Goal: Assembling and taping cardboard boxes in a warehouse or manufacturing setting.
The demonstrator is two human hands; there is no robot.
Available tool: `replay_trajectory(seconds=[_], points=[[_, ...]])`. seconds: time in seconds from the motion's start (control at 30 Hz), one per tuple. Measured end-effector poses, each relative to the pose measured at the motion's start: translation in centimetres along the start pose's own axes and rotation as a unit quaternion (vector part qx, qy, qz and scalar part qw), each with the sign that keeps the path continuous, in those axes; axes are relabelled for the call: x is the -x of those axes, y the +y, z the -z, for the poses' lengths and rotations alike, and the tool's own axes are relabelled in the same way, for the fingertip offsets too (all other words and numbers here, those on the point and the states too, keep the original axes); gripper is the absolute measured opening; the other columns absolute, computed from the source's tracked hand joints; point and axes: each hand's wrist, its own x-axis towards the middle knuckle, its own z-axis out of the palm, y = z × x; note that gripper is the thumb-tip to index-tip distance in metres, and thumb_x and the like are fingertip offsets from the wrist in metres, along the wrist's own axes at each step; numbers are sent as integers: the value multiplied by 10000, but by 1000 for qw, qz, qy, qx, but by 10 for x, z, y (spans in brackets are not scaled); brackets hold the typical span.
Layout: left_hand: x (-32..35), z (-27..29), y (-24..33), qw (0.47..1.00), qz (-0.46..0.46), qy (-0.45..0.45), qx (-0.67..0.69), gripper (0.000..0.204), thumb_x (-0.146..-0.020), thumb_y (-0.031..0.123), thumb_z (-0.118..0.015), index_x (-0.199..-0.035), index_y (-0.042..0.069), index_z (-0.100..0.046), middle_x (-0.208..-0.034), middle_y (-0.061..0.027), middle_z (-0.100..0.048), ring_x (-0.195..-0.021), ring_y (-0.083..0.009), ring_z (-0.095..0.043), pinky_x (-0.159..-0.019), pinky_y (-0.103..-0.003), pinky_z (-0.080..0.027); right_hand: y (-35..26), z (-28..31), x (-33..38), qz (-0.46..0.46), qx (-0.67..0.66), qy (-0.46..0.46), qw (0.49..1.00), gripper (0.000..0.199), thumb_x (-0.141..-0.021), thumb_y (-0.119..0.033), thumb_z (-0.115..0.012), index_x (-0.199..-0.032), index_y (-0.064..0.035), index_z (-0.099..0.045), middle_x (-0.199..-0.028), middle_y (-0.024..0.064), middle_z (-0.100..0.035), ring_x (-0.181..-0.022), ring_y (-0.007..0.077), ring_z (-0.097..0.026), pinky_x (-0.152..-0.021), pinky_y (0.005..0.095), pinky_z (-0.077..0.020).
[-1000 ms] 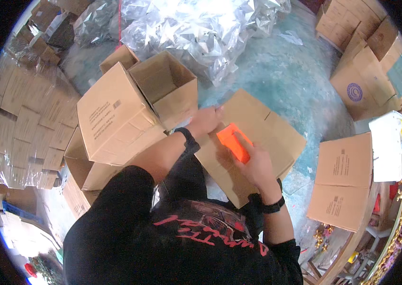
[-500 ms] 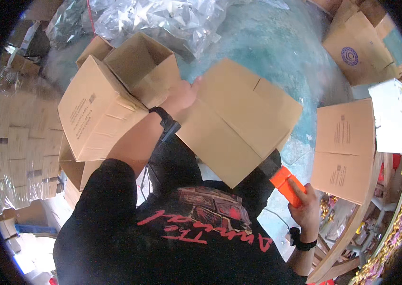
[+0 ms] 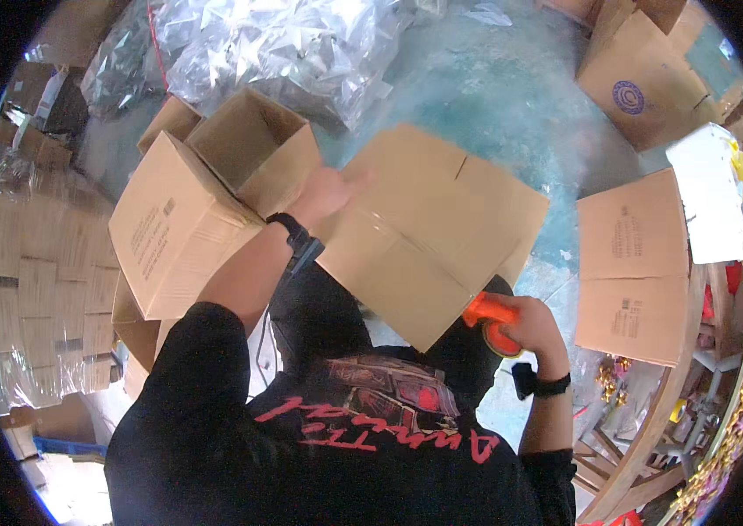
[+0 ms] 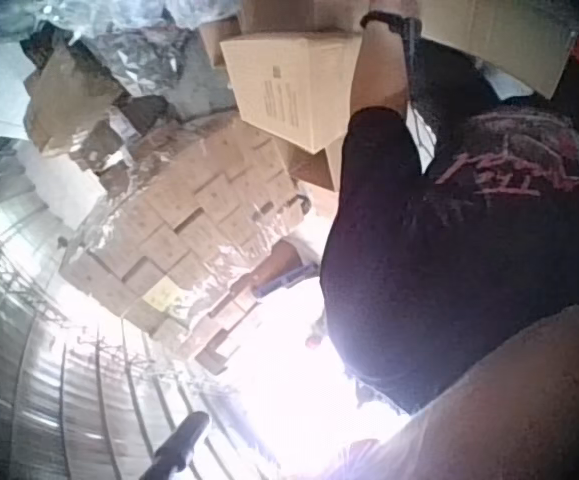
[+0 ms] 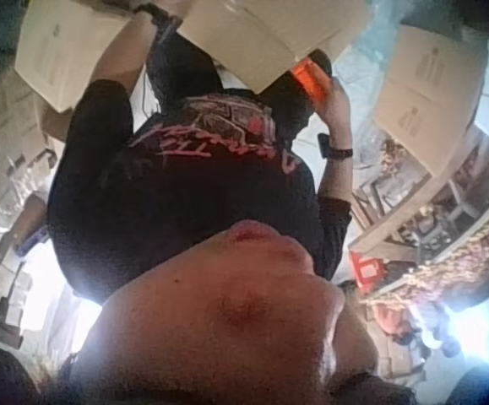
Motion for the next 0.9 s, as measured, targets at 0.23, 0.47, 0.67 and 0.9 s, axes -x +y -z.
replay_trajectory(seconds=[0.23, 0.47, 0.67, 0.9], points=[[17, 26, 12, 965, -215, -48, 143, 536, -825, 554, -716, -1120, 106, -722, -1042, -154, -722, -965, -334, -667, -873, -392, -493, -8, -48, -47, 60, 120, 17, 991, 296, -656, -218, -677, -869, -21, -734, -840, 238, -696, -790, 409, -681, -746, 455, -561], [12, 16, -13, 946, -34, -193, 257, 549, -966, 498, -578, -1334, 92, -601, -1257, -118, -667, -1136, -236, -615, -971, -374, -464, -38, 1, -23, -84, 131, 130, 979, 494, -730, -214, -701, -1185, -27, -658, -989, 261, -687, -868, 404, -689, -784, 452, -560], [41, 18, 6, 971, 38, -64, 225, 660, -1035, 564, -308, -1407, 61, -518, -1364, -214, -571, -1285, -332, -519, -1099, -406, -360, 26, -33, 8, -55, -526, 364, 766, 426, -814, -79, -580, -1223, 38, -577, -1151, 135, -670, -1036, 287, -667, -920, 372, -524], [47, 20, 6, 992, 67, -76, 71, 692, -1052, 542, -171, -1528, 57, -300, -1552, -239, -326, -1431, -406, -307, -1181, -447, -244, 47, -119, 42, -131, -825, 16, 549, 480, -749, -93, -551, -1211, 37, -582, -1120, 136, -684, -1025, 264, -678, -882, 374, -569]])
